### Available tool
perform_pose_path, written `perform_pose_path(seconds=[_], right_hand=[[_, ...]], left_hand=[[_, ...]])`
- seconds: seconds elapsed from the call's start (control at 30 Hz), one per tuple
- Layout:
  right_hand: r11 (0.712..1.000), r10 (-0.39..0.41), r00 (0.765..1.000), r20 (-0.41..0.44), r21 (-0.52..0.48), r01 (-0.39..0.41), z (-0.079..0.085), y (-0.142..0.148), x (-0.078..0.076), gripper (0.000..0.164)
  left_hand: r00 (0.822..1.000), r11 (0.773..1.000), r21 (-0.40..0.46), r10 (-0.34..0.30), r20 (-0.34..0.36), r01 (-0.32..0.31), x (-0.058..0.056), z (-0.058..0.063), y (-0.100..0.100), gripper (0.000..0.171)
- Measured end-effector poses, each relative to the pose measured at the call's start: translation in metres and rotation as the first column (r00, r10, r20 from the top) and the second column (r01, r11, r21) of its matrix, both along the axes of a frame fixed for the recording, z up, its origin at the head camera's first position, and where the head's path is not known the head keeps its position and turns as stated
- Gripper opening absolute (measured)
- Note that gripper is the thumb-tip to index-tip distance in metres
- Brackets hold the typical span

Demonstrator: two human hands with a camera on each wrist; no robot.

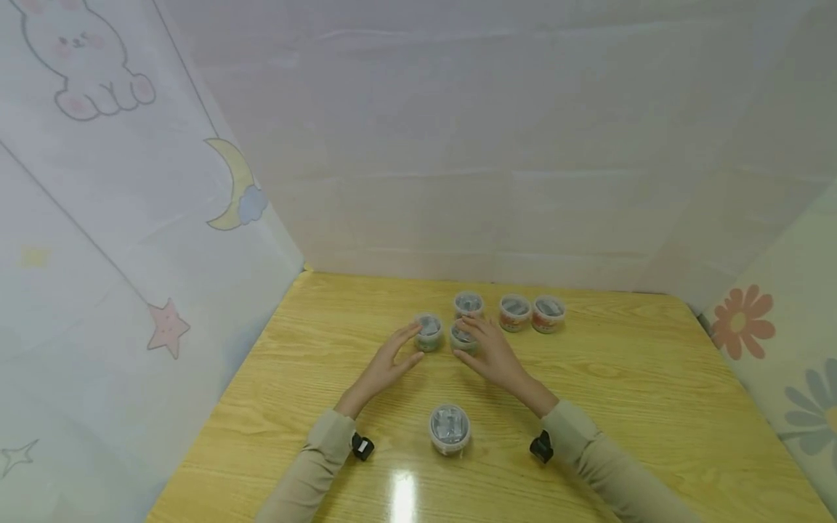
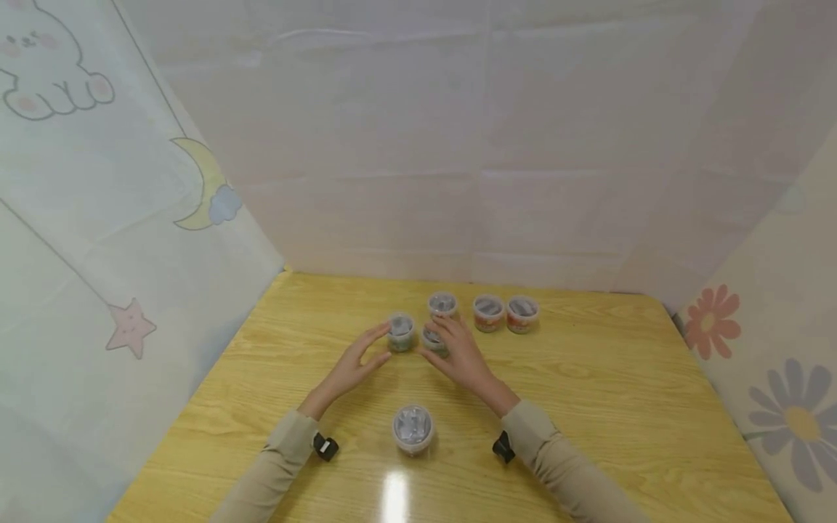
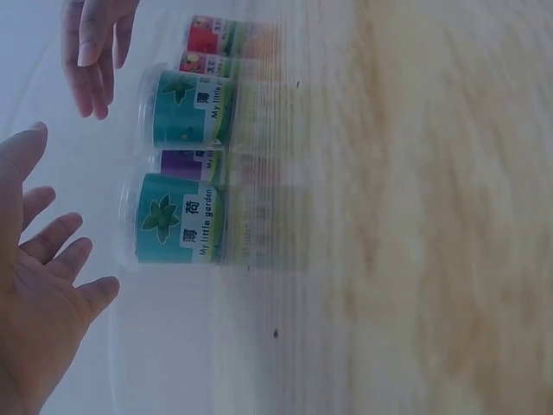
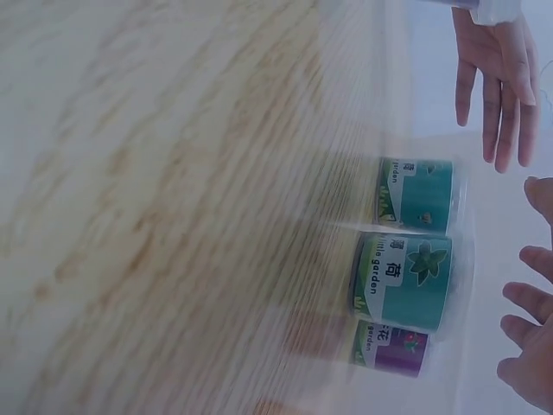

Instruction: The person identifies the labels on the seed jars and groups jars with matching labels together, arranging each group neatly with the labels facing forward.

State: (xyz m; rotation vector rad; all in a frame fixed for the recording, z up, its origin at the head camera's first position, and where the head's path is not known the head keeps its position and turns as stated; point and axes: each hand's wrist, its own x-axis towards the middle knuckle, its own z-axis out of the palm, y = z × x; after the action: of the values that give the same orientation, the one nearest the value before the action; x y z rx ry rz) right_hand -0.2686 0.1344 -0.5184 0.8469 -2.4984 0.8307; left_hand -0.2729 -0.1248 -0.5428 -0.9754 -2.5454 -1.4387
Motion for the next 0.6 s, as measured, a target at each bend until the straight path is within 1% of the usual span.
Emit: perform_pose_path(seconds=[0.17,0.27,0.4,0.6], right_hand=[[1.0,0.007,1.0,0.015,-0.021,-0.006,-0.0002,0.0024,0.0019,0.055],[0.999,0.011,1.0,0.019,-0.031,-0.01,0.0016,0.0031,0.0041,0.055],[0.999,0.015,1.0,0.018,-0.037,-0.014,0.0032,0.0044,0.0069,0.056],[0.999,0.026,1.0,0.015,-0.046,-0.025,0.0016,0.0071,0.0092,0.057]], left_hand=[[0.999,0.999,-0.019,-0.031,0.009,0.032,0.0018,0.0011,0.0,0.059],[0.999,0.999,-0.032,-0.041,-0.004,0.041,0.0022,0.0016,0.0001,0.059],[0.998,0.998,-0.028,-0.051,-0.021,0.05,0.0028,-0.0001,0.0005,0.058],[0.997,0.997,-0.031,-0.071,-0.038,0.069,0.0046,-0.0015,0.0001,0.057]])
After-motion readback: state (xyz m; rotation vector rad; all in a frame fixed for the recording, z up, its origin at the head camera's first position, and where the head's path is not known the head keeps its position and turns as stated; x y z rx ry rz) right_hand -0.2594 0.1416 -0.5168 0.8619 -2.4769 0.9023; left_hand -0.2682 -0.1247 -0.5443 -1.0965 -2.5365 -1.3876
